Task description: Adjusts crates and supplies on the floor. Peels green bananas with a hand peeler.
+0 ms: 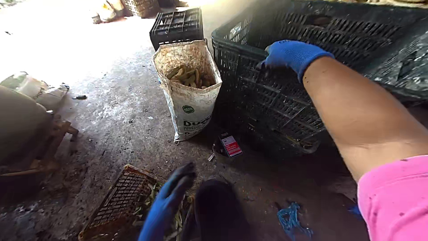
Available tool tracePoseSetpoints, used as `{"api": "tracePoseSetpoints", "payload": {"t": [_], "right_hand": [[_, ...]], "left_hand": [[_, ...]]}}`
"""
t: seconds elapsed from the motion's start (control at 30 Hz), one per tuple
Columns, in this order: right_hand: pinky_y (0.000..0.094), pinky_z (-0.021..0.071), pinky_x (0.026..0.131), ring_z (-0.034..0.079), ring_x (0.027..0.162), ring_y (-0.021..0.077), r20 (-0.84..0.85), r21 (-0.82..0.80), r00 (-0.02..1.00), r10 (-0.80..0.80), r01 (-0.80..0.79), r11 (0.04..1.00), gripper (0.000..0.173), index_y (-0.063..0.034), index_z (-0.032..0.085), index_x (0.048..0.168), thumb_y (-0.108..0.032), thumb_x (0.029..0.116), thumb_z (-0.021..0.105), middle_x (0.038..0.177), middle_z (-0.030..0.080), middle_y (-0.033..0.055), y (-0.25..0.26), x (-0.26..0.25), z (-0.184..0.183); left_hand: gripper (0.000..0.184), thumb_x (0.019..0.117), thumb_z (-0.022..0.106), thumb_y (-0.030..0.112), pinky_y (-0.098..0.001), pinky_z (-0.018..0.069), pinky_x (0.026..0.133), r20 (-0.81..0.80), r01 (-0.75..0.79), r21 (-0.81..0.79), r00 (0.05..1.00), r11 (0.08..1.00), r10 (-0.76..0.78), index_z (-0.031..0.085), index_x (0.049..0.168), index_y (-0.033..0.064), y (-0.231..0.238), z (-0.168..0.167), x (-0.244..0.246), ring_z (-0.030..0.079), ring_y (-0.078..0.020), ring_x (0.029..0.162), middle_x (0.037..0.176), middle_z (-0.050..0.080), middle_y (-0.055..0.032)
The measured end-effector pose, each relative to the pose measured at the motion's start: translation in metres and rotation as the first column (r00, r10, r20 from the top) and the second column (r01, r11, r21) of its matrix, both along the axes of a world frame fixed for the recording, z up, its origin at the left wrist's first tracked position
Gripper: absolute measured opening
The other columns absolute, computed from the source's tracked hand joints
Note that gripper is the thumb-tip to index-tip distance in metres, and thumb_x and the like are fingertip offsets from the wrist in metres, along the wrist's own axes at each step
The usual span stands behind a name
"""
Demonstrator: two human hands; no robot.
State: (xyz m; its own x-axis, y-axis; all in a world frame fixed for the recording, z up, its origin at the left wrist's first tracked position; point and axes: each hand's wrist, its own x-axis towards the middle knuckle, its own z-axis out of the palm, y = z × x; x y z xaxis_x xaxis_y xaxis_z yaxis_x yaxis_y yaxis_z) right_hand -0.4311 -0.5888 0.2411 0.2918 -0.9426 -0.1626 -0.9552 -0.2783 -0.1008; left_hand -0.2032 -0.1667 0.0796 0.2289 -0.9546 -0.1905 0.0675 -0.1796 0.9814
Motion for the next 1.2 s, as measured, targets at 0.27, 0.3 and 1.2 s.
{"api": "tracePoseSetpoints", "payload": {"t": [0.27,0.3,1.2], "right_hand": [[0.0675,0.0463,0.075,0.064,0.094,0.0456,-0.053,-0.002,0.997,-0.059,0.059,0.998,0.04,0.0043,0.062,0.096,-0.035,0.1015,0.06,0.097,0.065,0.0284,0.027,0.006,-0.003],[0.0689,0.0457,0.076,0.064,0.096,0.0467,-0.022,-0.011,0.997,-0.073,0.072,0.997,0.04,0.0048,0.062,0.097,-0.035,0.0999,0.061,0.099,0.065,0.0292,0.026,0.005,-0.006],[0.0764,0.0428,0.084,0.063,0.108,0.0549,-0.044,-0.136,0.991,-0.125,0.118,0.984,0.034,-0.0091,0.061,0.131,-0.031,0.1059,0.055,0.113,0.067,0.0313,0.117,-0.143,-0.01]], "left_hand": [[0.052,0.1044,0.051,0.038,-0.039,0.0593,0.09,0.133,-0.466,0.244,0.885,0.851,0.447,0.048,0.148,0.0078,0.103,-0.023,0.052,0.068,-0.0211,0.108,0.13,0.065,-0.0111],[0.053,0.106,0.048,0.036,-0.041,0.0591,0.093,0.075,-0.447,0.245,0.894,0.861,0.442,0.046,0.15,0.0069,0.102,-0.025,0.05,0.068,-0.0243,0.113,0.134,0.064,-0.0131],[0.058,0.1028,0.054,0.044,-0.0417,0.0502,0.108,0.353,-0.344,0.313,0.908,0.885,0.228,0.048,0.15,0.0114,0.215,-0.042,0.11,0.056,-0.0209,0.132,0.151,0.052,-0.0112]]}}
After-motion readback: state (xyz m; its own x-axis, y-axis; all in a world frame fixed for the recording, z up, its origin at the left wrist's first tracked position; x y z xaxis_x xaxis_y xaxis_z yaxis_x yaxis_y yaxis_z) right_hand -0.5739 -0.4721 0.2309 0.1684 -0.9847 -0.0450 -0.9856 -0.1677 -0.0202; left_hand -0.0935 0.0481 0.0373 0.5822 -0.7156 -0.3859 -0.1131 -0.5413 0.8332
